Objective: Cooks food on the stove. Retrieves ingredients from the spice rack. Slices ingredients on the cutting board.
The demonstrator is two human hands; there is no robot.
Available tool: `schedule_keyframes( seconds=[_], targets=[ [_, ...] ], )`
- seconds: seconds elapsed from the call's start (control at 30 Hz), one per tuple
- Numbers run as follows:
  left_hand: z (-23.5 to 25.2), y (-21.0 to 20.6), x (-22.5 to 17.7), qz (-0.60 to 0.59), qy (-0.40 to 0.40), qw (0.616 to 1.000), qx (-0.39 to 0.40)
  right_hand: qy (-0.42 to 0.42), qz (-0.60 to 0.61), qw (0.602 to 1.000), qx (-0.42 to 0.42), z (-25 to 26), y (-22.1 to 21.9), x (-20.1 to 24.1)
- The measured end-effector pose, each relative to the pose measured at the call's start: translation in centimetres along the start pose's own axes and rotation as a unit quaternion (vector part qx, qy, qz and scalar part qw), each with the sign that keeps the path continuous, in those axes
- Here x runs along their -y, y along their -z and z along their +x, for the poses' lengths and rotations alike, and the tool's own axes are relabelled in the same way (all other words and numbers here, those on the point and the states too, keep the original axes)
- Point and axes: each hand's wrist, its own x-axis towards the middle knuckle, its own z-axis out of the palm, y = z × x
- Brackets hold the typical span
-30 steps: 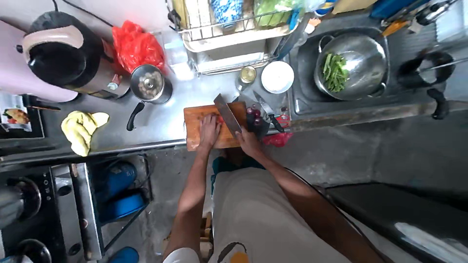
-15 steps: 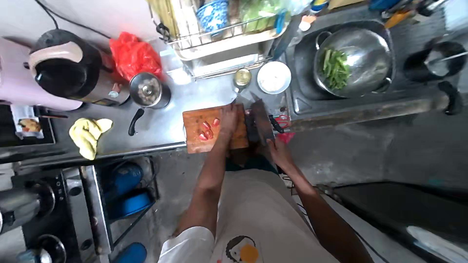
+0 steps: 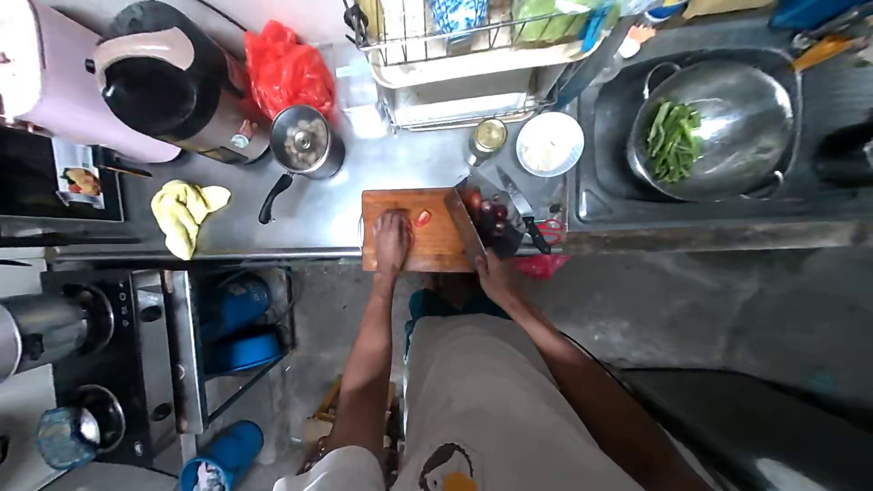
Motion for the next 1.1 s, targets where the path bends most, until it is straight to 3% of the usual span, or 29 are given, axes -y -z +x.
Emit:
schedule_keyframes(
  seconds=[0.1, 0.37, 0.47, 0.57, 0.67, 0.87, 1.1],
  targets=[
    [1.3, -0.7, -0.3, 0.021, -0.05, 0.997, 0.053, -0.002, 0.005, 1.0, 0.002, 0.6, -1.0, 1.3],
    [1.7, -1.9, -2.4, 0.04, -0.068, 0.985, 0.154, -0.013, -0.001, 1.0, -0.006, 1.1, -1.5, 1.3],
    [0.4, -1.5, -2.0, -0.008, -0.048, 0.994, 0.096, -0.024, -0.004, 1.0, 0.002, 0.9, -1.5, 0.8],
    [-1.9, 0.1, -0.9, -0.066, 0.052, 0.996, -0.013, -0.017, -0.015, 1.0, 0.006, 0.6, -1.5, 0.7],
    [-4.3, 0.7, 0.9, -0.116, 0.129, 0.984, -0.048, 0.007, -0.012, 1.0, 0.013, -0.2, -1.8, 1.4],
    [-6.6, 0.0, 2.6, -0.178, 0.073, 0.981, 0.012, 0.076, -0.055, 0.995, 0.034, 0.9, -4.0, 2.2],
    [-7.3, -0.9, 2.5, -0.182, 0.068, 0.98, -0.035, 0.084, -0.062, 0.995, -0.007, 0.9, -4.6, 4.0]
  ],
)
